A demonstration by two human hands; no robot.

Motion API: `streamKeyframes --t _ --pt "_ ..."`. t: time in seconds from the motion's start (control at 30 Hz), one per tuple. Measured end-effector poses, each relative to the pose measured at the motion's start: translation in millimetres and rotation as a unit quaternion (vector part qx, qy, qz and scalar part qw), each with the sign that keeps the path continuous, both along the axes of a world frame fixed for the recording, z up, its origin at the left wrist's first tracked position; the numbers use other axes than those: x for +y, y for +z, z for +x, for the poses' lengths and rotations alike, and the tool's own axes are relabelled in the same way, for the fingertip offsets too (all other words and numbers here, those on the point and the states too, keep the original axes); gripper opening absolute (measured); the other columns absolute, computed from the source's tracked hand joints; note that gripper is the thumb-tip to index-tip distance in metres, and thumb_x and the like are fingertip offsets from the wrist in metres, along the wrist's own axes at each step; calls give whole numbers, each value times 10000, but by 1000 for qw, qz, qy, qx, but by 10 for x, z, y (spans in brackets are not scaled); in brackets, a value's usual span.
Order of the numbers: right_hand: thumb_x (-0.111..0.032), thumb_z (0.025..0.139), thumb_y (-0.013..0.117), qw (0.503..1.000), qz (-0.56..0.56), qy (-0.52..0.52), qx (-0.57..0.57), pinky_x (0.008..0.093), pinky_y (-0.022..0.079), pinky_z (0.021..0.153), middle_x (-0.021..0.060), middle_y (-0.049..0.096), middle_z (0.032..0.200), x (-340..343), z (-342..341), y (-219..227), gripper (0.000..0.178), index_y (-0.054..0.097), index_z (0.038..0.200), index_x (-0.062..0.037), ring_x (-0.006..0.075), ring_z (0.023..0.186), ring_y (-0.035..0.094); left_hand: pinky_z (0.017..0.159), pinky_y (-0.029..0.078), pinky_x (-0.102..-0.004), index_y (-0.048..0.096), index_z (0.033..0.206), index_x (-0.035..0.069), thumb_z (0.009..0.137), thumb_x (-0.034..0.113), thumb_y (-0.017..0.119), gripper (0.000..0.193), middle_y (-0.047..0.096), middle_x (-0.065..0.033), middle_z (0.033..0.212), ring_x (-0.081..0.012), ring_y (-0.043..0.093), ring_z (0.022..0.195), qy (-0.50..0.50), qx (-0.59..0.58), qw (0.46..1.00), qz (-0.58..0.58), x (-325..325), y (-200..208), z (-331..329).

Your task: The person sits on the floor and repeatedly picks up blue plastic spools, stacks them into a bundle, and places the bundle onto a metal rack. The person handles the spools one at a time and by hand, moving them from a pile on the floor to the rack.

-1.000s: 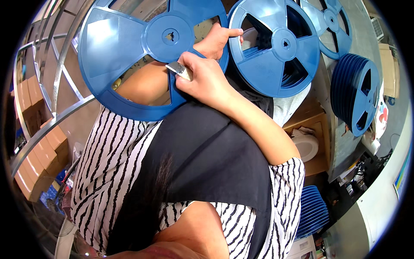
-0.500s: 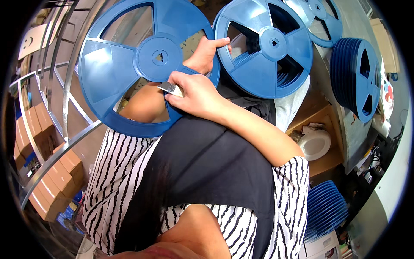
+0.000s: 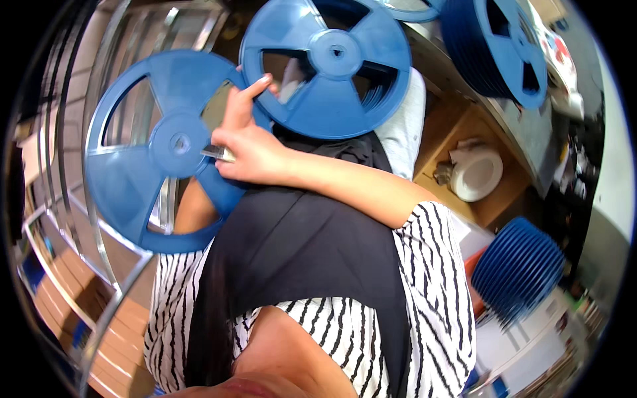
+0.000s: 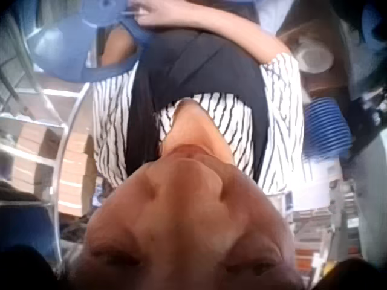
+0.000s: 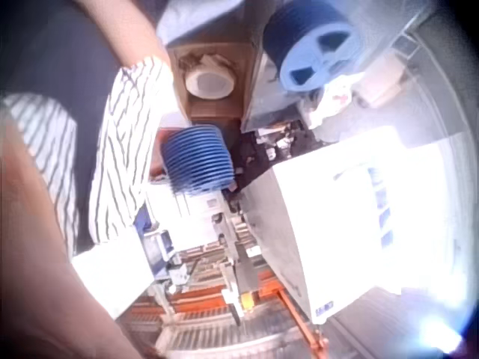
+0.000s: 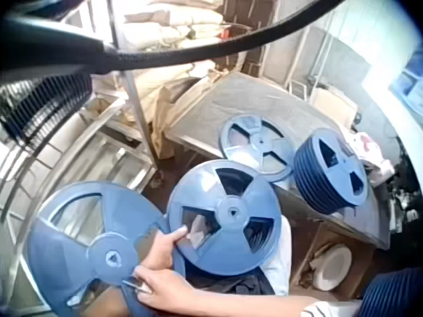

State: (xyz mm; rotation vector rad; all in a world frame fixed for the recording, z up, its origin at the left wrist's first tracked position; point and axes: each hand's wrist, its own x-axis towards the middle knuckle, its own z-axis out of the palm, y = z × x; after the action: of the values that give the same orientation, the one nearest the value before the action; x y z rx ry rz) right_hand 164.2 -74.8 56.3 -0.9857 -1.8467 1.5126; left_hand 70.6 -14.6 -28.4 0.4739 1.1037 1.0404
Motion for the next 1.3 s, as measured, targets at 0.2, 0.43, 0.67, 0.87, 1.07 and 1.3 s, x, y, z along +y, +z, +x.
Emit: streamKeyframes --t 0.2,0.43,0.67,0.87,1.07,1.3 --pt "-156 818 661 886 -62 -459 2 231 453 518 31 589 740 377 1400 -373 157 561 860 -43 77 572 558 678 537 -359 380 1213 95 854 -23 590 432 566 -91 909 -199 610 757 -35 -77 995 46 -100 69 -203" --pt "-183 806 673 879 -159 -442 -79 239 449 513 20 584 655 371 2023 -753 176 578 833 -37 94 518 575 699 531 -375 386 1227 108 861 -36 581 439 561 -103 910 -202 598 746 -36 -62 997 32 -124 190 -231" --pt "-168 786 678 874 -208 -436 -51 243 442 506 20 586 649 444 1985 -936 165 593 804 -27 89 491 542 726 521 -380 404 1209 103 861 -35 587 417 564 -99 920 -208 591 780 -47 -61 997 30 -106 116 -258" --pt "-116 823 643 864 -241 -443 -9 221 407 485 -3 539 647 428 2009 -966 113 556 813 -43 79 484 515 704 536 -377 398 1186 105 858 -36 592 407 568 -100 890 -206 603 770 -43 -65 996 35 -117 96 -251" --pt "-158 846 632 879 -173 -440 -63 226 401 485 1 535 666 432 1979 -945 143 541 827 -50 75 486 503 704 538 -379 389 1202 110 857 -38 592 427 575 -102 889 -210 604 766 -45 -64 996 36 -88 76 -261" --pt "-240 810 703 808 14 -584 -77 262 471 704 20 623 793 129 2309 -1004 253 639 936 -31 99 753 581 749 520 -384 406 1199 124 853 -25 613 429 570 -87 922 -199 594 801 -20 -98 995 13 -138 -151 -375"
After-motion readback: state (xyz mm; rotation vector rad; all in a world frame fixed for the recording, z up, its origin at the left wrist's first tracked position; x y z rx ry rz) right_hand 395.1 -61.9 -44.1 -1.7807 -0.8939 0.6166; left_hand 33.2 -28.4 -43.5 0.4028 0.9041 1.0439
